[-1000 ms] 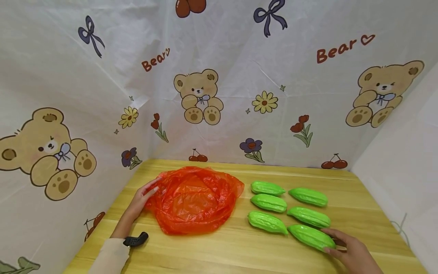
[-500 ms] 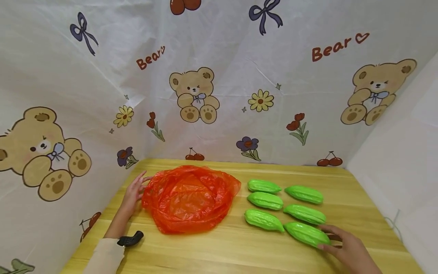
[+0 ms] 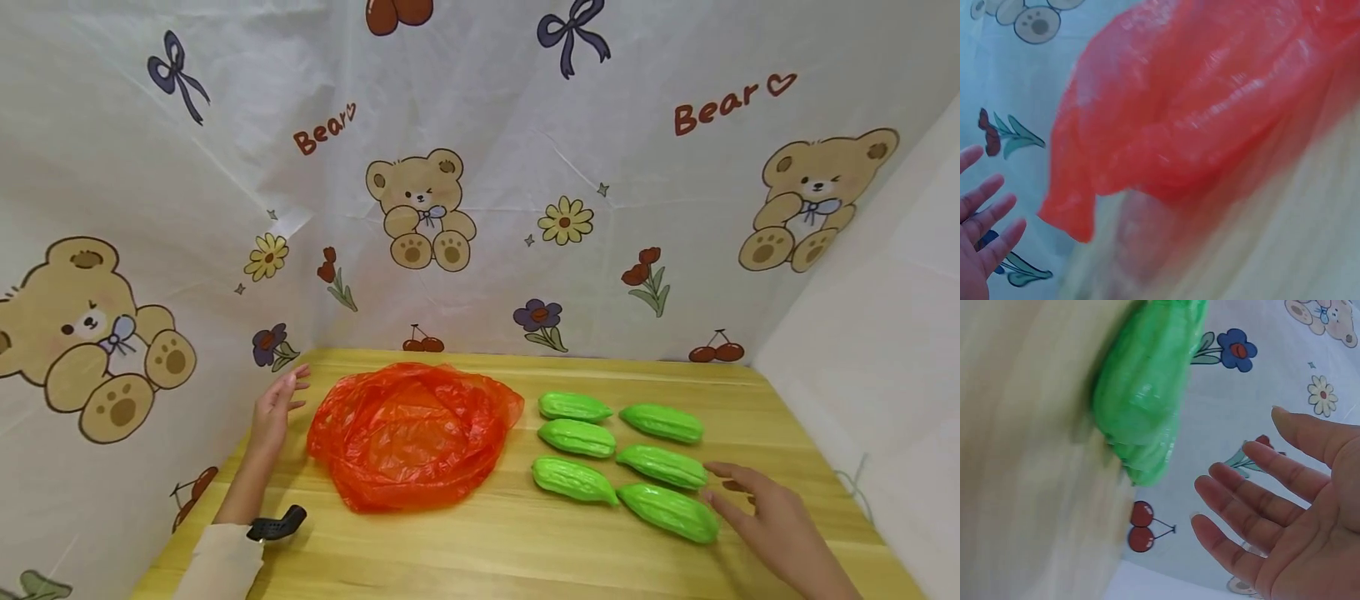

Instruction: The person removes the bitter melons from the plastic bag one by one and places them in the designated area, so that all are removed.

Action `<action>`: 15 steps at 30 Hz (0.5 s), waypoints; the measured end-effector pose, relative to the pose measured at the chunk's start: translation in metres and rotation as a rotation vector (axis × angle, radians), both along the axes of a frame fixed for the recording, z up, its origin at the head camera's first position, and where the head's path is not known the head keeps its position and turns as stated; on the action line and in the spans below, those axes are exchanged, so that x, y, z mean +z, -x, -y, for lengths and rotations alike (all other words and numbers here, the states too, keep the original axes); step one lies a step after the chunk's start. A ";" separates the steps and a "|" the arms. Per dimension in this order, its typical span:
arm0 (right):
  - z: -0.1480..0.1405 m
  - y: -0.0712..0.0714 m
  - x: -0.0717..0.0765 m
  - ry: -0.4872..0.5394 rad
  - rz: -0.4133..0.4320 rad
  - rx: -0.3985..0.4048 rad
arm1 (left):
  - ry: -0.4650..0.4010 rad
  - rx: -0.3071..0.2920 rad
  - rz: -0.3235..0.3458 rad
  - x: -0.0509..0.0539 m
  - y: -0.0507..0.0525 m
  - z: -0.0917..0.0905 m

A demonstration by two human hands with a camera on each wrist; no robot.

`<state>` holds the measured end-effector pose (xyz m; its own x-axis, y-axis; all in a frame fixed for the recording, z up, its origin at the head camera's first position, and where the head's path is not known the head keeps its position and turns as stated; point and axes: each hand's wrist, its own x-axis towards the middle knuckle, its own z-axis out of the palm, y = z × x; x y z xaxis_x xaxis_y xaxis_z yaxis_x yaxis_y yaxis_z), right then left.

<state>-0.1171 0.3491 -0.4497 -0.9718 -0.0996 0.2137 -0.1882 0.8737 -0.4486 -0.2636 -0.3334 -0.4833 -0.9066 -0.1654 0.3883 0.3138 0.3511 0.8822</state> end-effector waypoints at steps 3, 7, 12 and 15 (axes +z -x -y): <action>0.000 0.005 0.012 0.009 -0.065 0.002 | 0.074 -0.022 -0.047 0.025 -0.011 -0.008; 0.005 0.011 0.024 0.020 -0.124 0.005 | 0.150 -0.043 -0.090 0.052 -0.022 -0.018; 0.012 0.022 0.041 0.043 -0.148 0.035 | 0.215 -0.081 -0.127 0.063 -0.023 -0.024; 0.018 0.031 0.051 0.056 -0.157 0.049 | 0.243 -0.102 -0.131 0.057 -0.014 -0.023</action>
<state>-0.1480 0.3310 -0.3988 -0.9203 -0.1297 0.3692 -0.3017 0.8360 -0.4584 -0.2501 -0.3108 -0.4262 -0.8534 0.0358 0.5200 0.4637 0.5081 0.7259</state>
